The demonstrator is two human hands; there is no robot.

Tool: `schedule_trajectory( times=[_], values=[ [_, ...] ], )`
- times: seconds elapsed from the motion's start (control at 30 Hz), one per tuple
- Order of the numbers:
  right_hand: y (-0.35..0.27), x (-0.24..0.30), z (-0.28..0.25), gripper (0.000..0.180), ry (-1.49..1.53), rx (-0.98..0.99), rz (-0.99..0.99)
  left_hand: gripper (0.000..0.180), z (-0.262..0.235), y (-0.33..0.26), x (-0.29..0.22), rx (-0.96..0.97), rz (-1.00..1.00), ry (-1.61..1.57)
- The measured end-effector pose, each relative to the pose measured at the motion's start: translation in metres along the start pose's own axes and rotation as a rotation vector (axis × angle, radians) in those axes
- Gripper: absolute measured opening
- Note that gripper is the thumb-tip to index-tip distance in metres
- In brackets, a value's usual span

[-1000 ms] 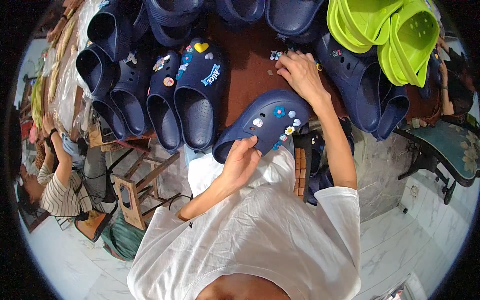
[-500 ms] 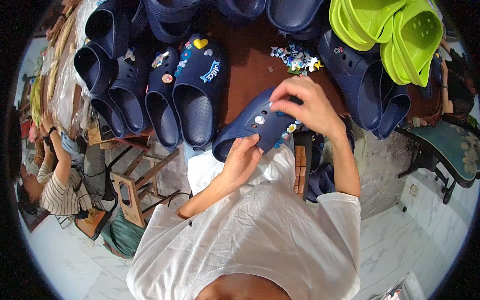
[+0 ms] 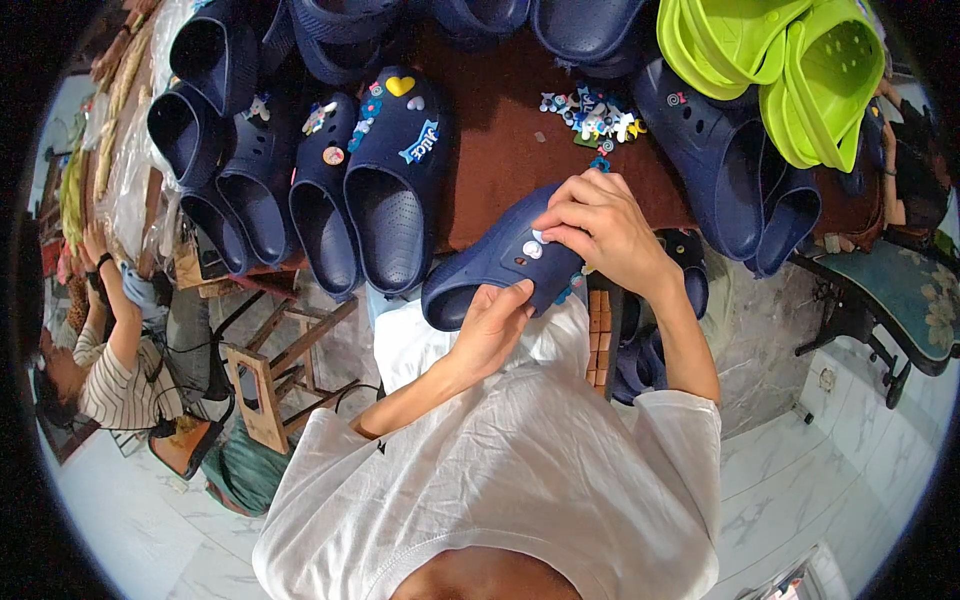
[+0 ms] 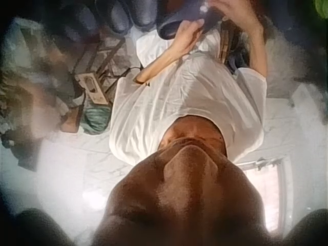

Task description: Attaching decorative charms into holes on blue clog-style shoes.

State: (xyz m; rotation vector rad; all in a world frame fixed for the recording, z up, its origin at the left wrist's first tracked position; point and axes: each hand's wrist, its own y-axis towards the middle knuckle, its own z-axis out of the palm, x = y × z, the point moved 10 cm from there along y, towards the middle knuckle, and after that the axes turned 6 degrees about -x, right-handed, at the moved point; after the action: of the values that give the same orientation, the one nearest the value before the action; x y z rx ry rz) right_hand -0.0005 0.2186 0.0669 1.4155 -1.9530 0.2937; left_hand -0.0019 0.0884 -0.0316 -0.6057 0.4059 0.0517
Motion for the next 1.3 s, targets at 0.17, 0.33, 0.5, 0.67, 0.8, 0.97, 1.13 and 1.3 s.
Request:
schedule_trajectory(
  times=[0.17, 0.33, 0.5, 0.67, 0.8, 0.97, 1.13, 1.3],
  values=[
    [-0.002, -0.014, 0.005, 0.013, 0.122, 0.078, 0.1, 0.042, 0.001, 0.0, 0.003, -0.005, 0.012, 0.047],
    [-0.001, -0.021, 0.007, 0.013, 0.166, 0.125, 0.174, 0.035, -0.002, 0.001, 0.005, -0.017, 0.049, 0.033],
    [0.003, -0.031, 0.01, 0.025, 0.24, 0.145, 0.211, 0.036, -0.003, 0.0, 0.005, -0.039, 0.07, 0.066],
    [0.004, -0.036, 0.02, 0.034, 0.203, 0.277, 0.225, 0.036, -0.004, 0.001, 0.006, -0.04, 0.057, 0.09],
    [0.004, -0.036, 0.022, 0.035, 0.19, 0.323, 0.242, 0.036, -0.003, 0.0, 0.005, -0.031, 0.072, 0.135],
    [0.006, -0.037, 0.025, 0.042, 0.211, 0.355, 0.218, 0.037, -0.005, -0.001, 0.005, -0.025, 0.096, 0.182],
    [0.005, -0.044, 0.03, 0.049, 0.197, 0.359, 0.228, 0.037, -0.005, 0.0, 0.004, -0.004, 0.102, 0.244],
    [0.008, -0.037, 0.03, 0.051, 0.132, 0.364, 0.199, 0.037, -0.004, 0.0, 0.003, -0.022, 0.112, 0.259]
  ],
)
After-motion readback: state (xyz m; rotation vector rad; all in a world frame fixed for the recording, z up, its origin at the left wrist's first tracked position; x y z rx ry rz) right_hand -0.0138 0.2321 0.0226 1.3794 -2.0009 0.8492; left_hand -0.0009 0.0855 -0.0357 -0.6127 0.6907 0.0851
